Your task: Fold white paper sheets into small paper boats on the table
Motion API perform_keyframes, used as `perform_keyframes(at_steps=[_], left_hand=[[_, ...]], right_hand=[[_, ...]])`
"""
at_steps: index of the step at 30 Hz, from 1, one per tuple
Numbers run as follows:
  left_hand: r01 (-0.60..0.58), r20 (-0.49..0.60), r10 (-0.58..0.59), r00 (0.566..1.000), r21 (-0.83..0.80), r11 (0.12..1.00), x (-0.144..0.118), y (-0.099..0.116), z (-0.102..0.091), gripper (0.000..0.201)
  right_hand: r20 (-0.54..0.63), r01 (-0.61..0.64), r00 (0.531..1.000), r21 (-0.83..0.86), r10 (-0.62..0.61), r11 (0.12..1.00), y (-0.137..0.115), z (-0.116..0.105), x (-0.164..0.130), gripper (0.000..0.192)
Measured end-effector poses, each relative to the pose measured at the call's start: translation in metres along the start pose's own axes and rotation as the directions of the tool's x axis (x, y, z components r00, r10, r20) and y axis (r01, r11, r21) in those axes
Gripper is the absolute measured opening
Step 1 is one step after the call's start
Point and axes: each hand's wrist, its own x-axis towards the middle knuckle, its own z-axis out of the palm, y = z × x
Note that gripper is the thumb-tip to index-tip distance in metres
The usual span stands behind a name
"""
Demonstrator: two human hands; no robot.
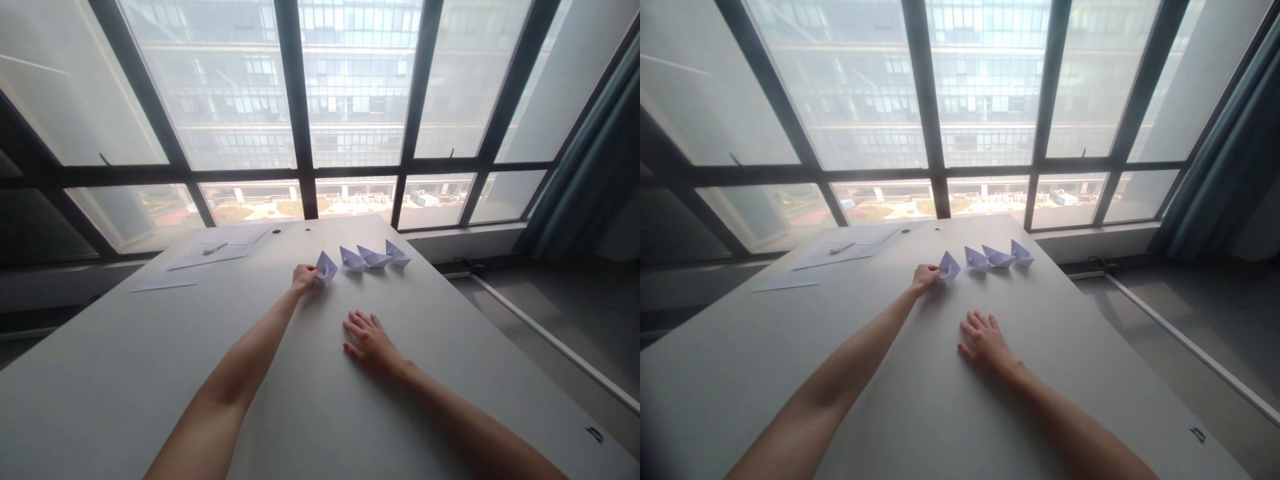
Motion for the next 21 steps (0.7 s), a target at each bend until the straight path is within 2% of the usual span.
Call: perform_keyframes(at_steps=[3,5,7,9,11,13,16,19,21], left_hand=[[-0.059,-0.013,0.058,0.998,-0.059,0.997,-0.025,-0.006,-0.012,0.022],[-0.113,0.027,0.116,0.993,-0.101,0.988,-0.055,-0.010,-0.019,0.022],[-0.153,0.102,0.168,0.980,-0.146,0.977,-0.094,-0.015,-0.024,0.023],[-0.170,0.176,0.202,0.963,-0.182,0.968,-0.135,-0.020,-0.026,0.024],[-0.181,0.227,0.241,0.944,-0.257,0.949,-0.172,-0.025,-0.027,0.030],[-0.186,0.234,0.251,0.939,-0.267,0.946,-0.198,-0.030,-0.028,0.034],[-0.261,0.130,0.286,0.949,-0.179,0.948,-0.213,-0.038,-0.029,0.034],[-0.316,-0.019,0.315,0.949,-0.094,0.944,-0.210,-0.044,-0.030,0.032],[-0.302,-0.058,0.297,0.953,-0.111,0.947,-0.206,-0.047,-0.030,0.036]], right_hand=[[-0.130,-0.009,0.991,0.162,0.030,0.987,0.002,-0.005,0.001,0.045],[-0.287,0.000,0.954,0.295,0.089,0.955,0.001,-0.009,0.003,0.046],[-0.359,0.009,0.919,0.435,0.165,0.900,-0.002,-0.011,0.006,0.053],[-0.276,0.013,0.941,0.602,0.193,0.799,-0.008,-0.012,0.009,0.059],[-0.147,0.030,0.983,0.726,0.113,0.688,-0.018,-0.012,0.011,0.054],[-0.105,0.067,0.994,0.766,0.021,0.640,-0.029,-0.010,0.014,0.043],[-0.132,0.095,0.991,0.741,0.006,0.665,-0.047,-0.005,0.019,0.037],[-0.129,0.102,0.992,0.719,-0.013,0.687,-0.062,0.006,0.026,0.038],[-0.142,0.122,0.990,0.723,-0.027,0.680,-0.069,0.016,0.029,0.039]])
